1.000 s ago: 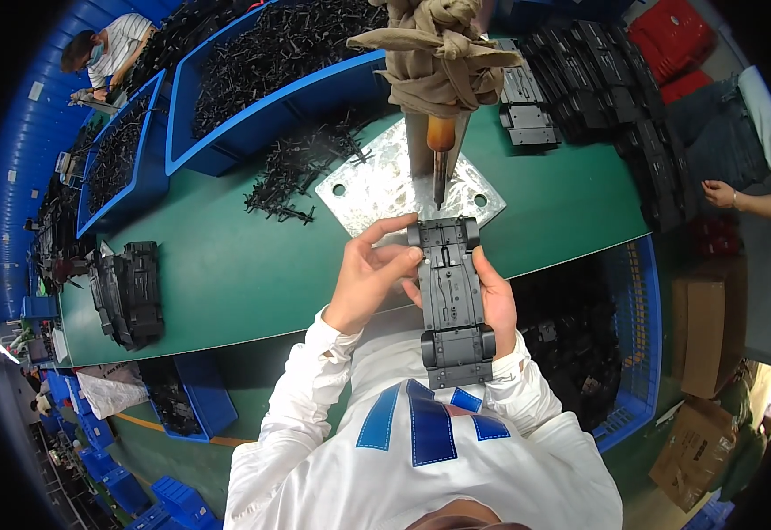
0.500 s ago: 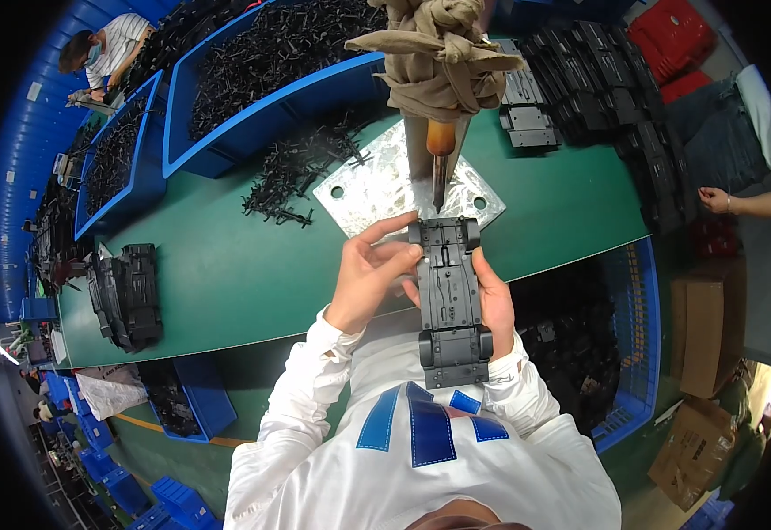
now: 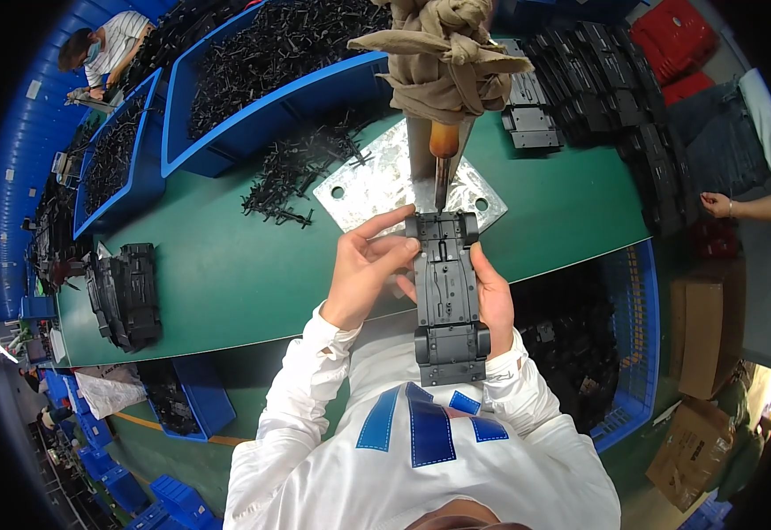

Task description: Assembling parts of a toy truck and using a pneumatic screwdriver to secure them.

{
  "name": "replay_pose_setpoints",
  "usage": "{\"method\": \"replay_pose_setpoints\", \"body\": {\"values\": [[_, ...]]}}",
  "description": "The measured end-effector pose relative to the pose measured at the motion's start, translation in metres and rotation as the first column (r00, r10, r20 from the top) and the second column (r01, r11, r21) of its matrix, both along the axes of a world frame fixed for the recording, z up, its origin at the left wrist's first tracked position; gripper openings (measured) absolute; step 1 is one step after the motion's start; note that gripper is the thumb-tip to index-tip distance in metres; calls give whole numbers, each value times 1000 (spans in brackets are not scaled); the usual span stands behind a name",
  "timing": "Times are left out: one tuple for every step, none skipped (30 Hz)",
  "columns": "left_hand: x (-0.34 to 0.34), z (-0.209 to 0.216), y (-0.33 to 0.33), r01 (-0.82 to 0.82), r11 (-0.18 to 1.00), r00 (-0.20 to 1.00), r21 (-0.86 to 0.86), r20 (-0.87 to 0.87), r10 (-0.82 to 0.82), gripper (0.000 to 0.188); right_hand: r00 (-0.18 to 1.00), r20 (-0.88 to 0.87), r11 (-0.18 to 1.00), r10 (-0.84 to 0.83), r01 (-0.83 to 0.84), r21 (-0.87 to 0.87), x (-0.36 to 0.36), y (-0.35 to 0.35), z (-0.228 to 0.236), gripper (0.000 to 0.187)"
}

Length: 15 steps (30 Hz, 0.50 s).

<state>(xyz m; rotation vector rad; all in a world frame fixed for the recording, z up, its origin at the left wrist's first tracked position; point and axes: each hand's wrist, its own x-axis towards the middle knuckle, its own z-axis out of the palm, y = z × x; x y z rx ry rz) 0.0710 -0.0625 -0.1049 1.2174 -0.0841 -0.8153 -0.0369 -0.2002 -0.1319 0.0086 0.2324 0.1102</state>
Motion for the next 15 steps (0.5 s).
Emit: {"method": "replay_pose_setpoints", "body": {"values": [[0, 0, 0, -4, 1000, 1000, 4, -5, 4, 49, 1000, 20, 1000, 6, -6, 2, 0, -1, -1, 53], [0, 0, 0, -3, 1000, 1000, 4, -5, 3, 49, 1000, 20, 1000, 6, -6, 2, 0, -1, -1, 53], [0, -1, 0, -1, 1000, 1000, 6, 0, 1, 49, 1000, -19, 1000, 10, -11, -16, 0, -2, 0, 53], [0, -2, 0, 1, 1000, 1000, 8, 5, -1, 48, 998, -59, 999, 15, -17, -33, 0, -2, -1, 53], [1, -4, 1, 1, 1000, 1000, 8, 3, -1, 48, 998, -60, 999, 15, -17, -33, 0, -4, -2, 53], [2, -7, 2, 10, 1000, 999, -2, 30, -10, 50, 999, -36, 999, 17, -18, -33, 0, -5, -6, 53], [2, -9, 2, 20, 1000, 998, -11, 58, -20, 51, 1000, -12, 999, 18, -19, -34, -1, -7, -8, 53], [2, -8, 1, 21, 1000, 998, -11, 57, -21, 51, 1000, -13, 999, 17, -18, -35, -2, -7, -7, 53], [2, -7, 1, 28, 1000, 998, -6, 51, -28, 51, 1000, -21, 999, 11, -11, -31, -2, -7, -6, 54], [2, -6, 1, 34, 999, 998, -1, 46, -34, 51, 1000, -28, 1000, 4, -5, -27, -2, -7, -5, 54], [3, -6, 1, 34, 999, 998, -1, 46, -34, 51, 1000, -29, 1000, 4, -5, -27, -2, -7, -4, 54], [3, -7, 1, 33, 999, 998, 3, 46, -33, 51, 1000, -29, 1000, 10, -10, -16, -2, -8, -4, 54], [3, -7, 1, 30, 1000, 998, 8, 46, -30, 50, 999, -29, 1000, 17, -17, -4, -2, -7, -3, 54], [3, -7, 2, 28, 1000, 998, 8, 47, -29, 50, 999, -29, 1000, 18, -18, -3, -2, -6, 0, 54], [3, -6, 2, 43, 999, 999, -13, 21, -43, 50, 997, -77, 999, 10, -13, -41, -1, -5, 4, 55]]}}
